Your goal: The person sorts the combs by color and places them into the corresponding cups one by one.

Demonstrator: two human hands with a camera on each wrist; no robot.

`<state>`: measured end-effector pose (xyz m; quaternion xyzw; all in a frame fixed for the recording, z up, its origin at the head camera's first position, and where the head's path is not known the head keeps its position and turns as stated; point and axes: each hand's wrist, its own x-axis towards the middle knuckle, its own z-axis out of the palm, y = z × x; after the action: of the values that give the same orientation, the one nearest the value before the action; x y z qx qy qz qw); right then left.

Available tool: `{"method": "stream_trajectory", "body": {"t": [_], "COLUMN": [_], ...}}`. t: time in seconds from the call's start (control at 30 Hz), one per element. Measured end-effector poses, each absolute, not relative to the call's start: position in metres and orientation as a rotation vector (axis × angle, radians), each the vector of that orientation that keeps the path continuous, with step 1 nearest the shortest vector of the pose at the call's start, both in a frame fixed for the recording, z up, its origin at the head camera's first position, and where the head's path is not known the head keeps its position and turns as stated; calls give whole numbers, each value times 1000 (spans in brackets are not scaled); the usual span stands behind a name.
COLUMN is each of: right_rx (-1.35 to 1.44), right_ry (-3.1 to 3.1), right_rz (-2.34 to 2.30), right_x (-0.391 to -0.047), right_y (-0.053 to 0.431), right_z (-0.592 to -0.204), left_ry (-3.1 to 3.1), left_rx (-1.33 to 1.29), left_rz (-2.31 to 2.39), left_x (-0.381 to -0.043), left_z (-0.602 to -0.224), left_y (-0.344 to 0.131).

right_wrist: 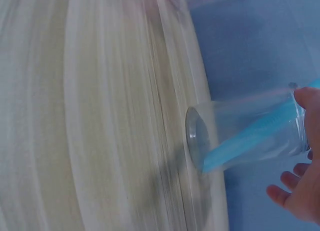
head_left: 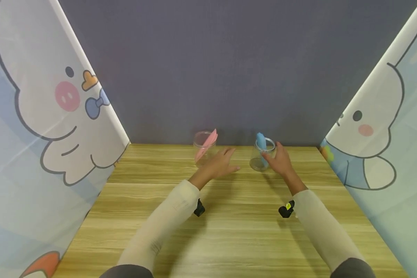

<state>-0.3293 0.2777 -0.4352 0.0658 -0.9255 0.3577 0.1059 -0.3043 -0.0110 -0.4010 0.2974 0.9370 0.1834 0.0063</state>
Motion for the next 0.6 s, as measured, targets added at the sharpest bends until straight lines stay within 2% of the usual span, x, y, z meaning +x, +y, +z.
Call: {"method": "stream_trajectory", "body": {"t": [0.37,0.6], "right_rx": [318,469], "right_ry": [-2650,-2502], "right_rz": [754,562], "right_x": [-306,-291], "right_y": [268,252], "right_z": [-433,-435], "left_ry": [3055,3074], "left_rx": [968,931], "left_rz": [257,265], "left_x": [-284,-278], "left_z": [-419,-428], "left_y": [-57,-83]}}
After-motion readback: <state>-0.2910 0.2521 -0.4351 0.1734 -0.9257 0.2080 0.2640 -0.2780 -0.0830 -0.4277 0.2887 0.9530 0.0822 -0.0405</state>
